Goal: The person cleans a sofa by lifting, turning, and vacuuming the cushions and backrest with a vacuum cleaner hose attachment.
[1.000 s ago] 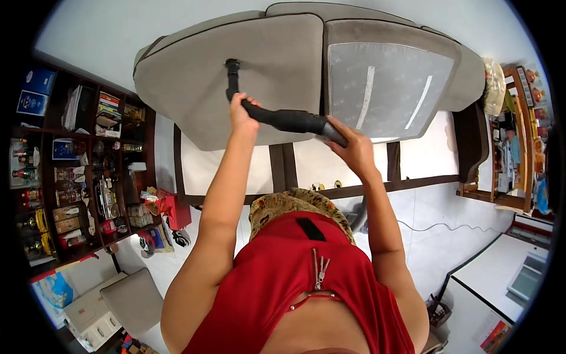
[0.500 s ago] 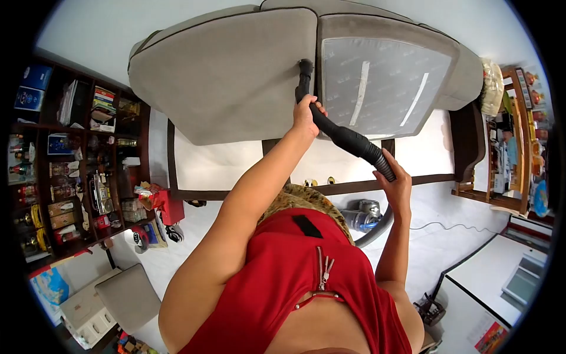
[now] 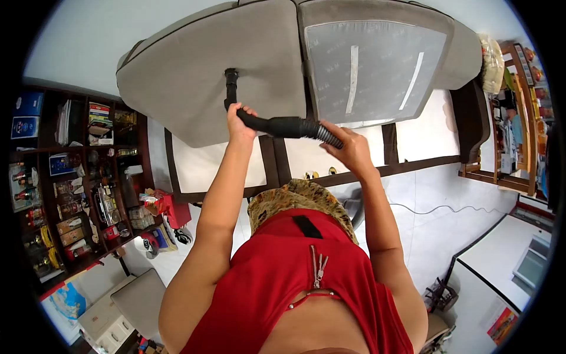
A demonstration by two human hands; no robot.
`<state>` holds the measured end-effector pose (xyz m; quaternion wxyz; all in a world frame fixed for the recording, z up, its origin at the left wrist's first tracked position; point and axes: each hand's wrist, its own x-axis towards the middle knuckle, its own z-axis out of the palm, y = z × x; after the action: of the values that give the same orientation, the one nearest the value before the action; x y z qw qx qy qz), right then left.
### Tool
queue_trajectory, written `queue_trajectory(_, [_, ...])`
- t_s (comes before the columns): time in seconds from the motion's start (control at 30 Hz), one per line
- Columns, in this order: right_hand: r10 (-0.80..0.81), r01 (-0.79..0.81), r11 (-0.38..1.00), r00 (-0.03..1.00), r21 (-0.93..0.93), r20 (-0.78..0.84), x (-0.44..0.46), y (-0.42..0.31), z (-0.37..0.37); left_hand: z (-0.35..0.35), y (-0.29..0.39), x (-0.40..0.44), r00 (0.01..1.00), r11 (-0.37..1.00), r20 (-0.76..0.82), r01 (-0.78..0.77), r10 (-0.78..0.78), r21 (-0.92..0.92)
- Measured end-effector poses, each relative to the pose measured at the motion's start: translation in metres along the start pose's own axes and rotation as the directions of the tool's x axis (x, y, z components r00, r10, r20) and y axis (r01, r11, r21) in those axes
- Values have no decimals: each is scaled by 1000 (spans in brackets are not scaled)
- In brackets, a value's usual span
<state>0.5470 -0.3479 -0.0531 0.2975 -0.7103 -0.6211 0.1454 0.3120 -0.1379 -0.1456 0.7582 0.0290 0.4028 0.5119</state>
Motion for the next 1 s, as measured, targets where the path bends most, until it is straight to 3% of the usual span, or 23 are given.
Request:
queue_trajectory(0.27, [137,-148,984,985,-96,-109,-28,35,-63,56,-101,-6,986,988,-69,144,-148,-59])
queue_trajectory(0.33, [262,-267,956,963,-125,-56,-35,32,-80,68,-116,-14,983,982,-38,177,-180,-62])
queue_trajectory(0.5, [272,-274,960,961,-64,-48,-53,23,-95,79,-123,-30,950,948,4,312,-312,-68])
queue_trajectory(0.6, [313,-317,947,946,49,86,-54,15,-93,67,-105,-40,946,946,52,321,-319,-42])
queue_trajectory(0.73, [235,-241,971,949,2,212,-38,-7,-64,17,-53,-51,984,984,13,178,-178,-22])
queue_trajectory(0.8, [44,-50,998,986,34,158,-24,-15,-36,-2,-17,-55,990,989,-23,140,-141,-51])
queue_trajectory(1.0, [-76,82,996,989,-39,130,14,-32,6,-32,28,-2,996,993,10,92,-91,-78])
